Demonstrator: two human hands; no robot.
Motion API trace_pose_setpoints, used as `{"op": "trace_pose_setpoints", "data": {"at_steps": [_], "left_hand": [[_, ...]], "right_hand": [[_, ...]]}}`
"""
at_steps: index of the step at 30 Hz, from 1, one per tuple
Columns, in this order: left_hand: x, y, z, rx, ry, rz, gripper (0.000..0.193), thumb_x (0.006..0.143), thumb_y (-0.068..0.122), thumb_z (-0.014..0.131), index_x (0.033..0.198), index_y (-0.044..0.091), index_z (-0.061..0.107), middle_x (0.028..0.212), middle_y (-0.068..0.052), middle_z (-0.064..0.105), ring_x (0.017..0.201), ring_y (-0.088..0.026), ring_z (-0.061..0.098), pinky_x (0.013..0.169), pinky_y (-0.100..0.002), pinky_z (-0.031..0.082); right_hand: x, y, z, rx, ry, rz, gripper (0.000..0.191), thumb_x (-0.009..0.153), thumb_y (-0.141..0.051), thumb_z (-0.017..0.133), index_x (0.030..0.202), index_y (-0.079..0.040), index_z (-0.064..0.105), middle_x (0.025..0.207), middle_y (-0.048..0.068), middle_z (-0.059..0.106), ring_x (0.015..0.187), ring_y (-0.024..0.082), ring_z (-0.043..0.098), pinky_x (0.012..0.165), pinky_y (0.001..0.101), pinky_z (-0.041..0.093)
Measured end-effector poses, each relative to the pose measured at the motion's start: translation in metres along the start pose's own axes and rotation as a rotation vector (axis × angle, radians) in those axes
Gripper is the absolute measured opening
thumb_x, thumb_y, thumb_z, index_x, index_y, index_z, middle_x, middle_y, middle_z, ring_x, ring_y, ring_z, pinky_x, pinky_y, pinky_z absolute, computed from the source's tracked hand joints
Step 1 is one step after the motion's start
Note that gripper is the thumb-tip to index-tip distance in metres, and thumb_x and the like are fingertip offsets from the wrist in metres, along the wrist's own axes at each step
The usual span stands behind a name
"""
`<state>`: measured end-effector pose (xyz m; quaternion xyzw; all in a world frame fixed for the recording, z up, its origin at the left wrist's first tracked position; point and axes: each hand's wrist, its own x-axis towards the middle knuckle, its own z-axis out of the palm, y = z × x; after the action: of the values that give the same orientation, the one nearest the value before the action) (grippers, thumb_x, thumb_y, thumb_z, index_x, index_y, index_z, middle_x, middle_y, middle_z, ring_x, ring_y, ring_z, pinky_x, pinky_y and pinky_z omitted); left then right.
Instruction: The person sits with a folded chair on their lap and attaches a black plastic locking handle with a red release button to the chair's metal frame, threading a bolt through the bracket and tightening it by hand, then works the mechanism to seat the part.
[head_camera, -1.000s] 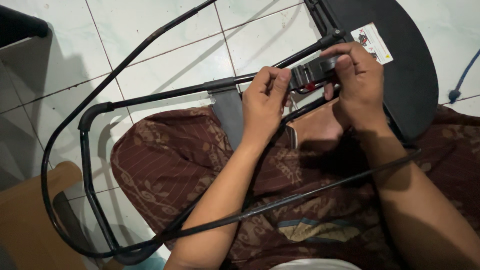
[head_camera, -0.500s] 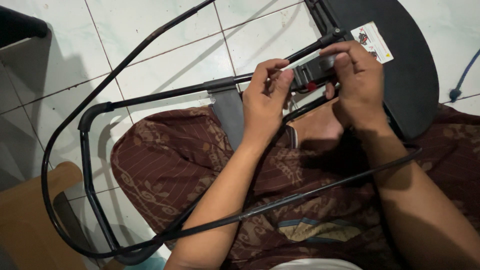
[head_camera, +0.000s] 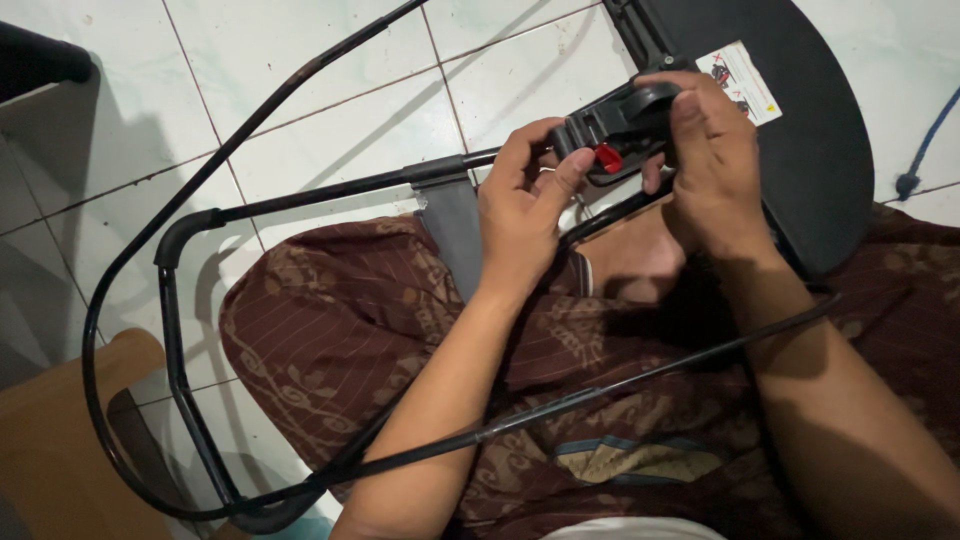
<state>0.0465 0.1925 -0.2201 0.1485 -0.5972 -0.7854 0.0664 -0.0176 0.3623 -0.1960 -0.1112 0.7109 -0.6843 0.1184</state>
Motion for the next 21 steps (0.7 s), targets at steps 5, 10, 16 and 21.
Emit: {"op": "trace_pose_setpoints", "data": {"at_steps": [5, 10, 16, 21], "left_hand": [[0.0004, 0.0020, 0.0017, -0.046, -0.010, 0.006, 0.035, 0.100, 0.015, 0.076, 0.129, 0.000, 0.064, 0.099, -0.002, 0.069, 0.086, -0.005, 0.063, 0.076, -0.020, 0.051], [-0.0002, 0.0055, -0.0024, -0.040, -0.068, 0.114, 0.041, 0.104, 0.016, 0.072, 0.141, 0.003, 0.059, 0.133, -0.006, 0.058, 0.117, -0.011, 0.063, 0.098, -0.026, 0.058], [0.0011, 0.0043, -0.0018, 0.022, -0.157, 0.152, 0.046, 0.105, 0.009, 0.072, 0.148, 0.005, 0.058, 0.144, -0.010, 0.054, 0.130, -0.016, 0.059, 0.107, -0.031, 0.055], [0.0022, 0.0038, -0.0010, 0.082, -0.041, 0.020, 0.044, 0.104, 0.009, 0.067, 0.146, 0.007, 0.057, 0.132, -0.007, 0.064, 0.117, -0.015, 0.065, 0.102, -0.029, 0.054]], "right_hand": [[0.0007, 0.0019, -0.0013, -0.051, 0.011, 0.010, 0.047, 0.118, -0.042, 0.046, 0.134, -0.001, 0.059, 0.108, 0.005, 0.066, 0.081, 0.009, 0.062, 0.064, 0.0233, 0.051], [-0.0016, 0.0034, -0.0022, -0.002, -0.012, -0.003, 0.048, 0.117, -0.044, 0.046, 0.139, -0.002, 0.057, 0.110, 0.007, 0.067, 0.079, 0.010, 0.064, 0.072, 0.0247, 0.053], [0.0012, 0.0028, -0.0035, 0.371, 0.001, 0.054, 0.029, 0.116, -0.019, 0.046, 0.138, -0.001, 0.052, 0.127, 0.012, 0.062, 0.115, 0.014, 0.067, 0.108, 0.0280, 0.058], [0.0042, -0.0034, -0.0019, 0.387, -0.020, 0.045, 0.050, 0.095, 0.016, 0.040, 0.141, -0.003, 0.043, 0.146, 0.017, 0.057, 0.134, 0.019, 0.063, 0.116, 0.0297, 0.055]]}}
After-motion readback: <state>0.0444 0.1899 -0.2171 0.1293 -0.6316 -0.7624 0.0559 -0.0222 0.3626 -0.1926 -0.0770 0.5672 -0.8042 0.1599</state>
